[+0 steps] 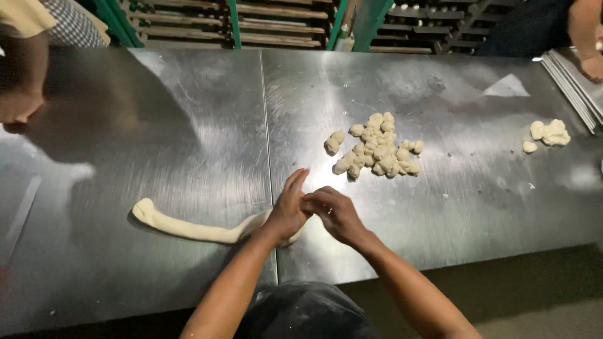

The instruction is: Pinching small portions of dough from a long rope in a bakery setting.

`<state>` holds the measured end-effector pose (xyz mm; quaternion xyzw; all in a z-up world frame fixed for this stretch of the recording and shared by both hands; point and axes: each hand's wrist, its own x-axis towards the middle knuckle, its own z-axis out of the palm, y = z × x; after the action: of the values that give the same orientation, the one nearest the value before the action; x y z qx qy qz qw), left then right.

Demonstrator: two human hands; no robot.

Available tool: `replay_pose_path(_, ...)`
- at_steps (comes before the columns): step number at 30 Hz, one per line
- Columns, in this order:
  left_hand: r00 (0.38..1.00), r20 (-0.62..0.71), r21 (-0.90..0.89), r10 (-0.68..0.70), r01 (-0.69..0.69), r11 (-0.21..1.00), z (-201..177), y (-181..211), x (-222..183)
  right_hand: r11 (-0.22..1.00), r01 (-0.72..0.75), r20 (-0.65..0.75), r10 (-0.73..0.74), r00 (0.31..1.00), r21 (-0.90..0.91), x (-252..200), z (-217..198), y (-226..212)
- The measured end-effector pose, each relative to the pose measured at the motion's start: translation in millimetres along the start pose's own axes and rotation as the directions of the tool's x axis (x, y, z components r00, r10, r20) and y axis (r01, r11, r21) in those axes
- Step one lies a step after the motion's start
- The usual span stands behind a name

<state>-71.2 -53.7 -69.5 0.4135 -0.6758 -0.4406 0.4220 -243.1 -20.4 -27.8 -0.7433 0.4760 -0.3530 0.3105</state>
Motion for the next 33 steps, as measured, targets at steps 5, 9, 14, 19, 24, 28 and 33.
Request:
replay_pose_path(5,0.921,0.218,0.037,-0.323,0.323,0.946,11.8,3.2,-11.1,0.98,-0.197,-0.218,0.195,0.956,0.013,0.6,-22.9,4.0)
replay_pose_path(9,0.958,0.164,0.286,-0.235,0.182,0.941,33.5,9.9,4.3,0.894,-0.353,-0.172,0.407,0.897,0.275,0.0,-16.1,18.5)
replay_pose_path(14,0.929,0.322,0.459,-0.18,0.012,0.888,27.3,40.0,5.1,0.938,-0.296,-0.302,0.339,0.891,0.179,-5.8,9.0,-12.6)
replay_pose_path(19,0.953,0.281,0.583,-0.113,-0.076,0.809,-2.5,48.6,-1.3,0.875,-0.482,-0.508,0.397,0.765,-0.043,-4.5,42.0,-22.8)
replay_pose_path(24,0.927,0.369,0.692,-0.07,-0.224,0.686,-16.2,-4.4,-8.1,0.621,-0.536,-0.165,0.727,0.666,0.572,-16.7,82.4,0.6)
replay_pose_path(28,0.907,0.328,0.784,-0.265,-0.104,0.613,-56.4,-67.0,4.9,0.733,-0.62,0.17,0.598,0.784,0.279,-35.5,101.5,-66.7)
replay_pose_path(33,0.892,0.149,0.525,-0.427,0.294,0.799,-81.4,-79.3,-3.2,0.938,0.036,-0.064,-0.062,0.996,-0.344,-0.7,75.3,-66.2)
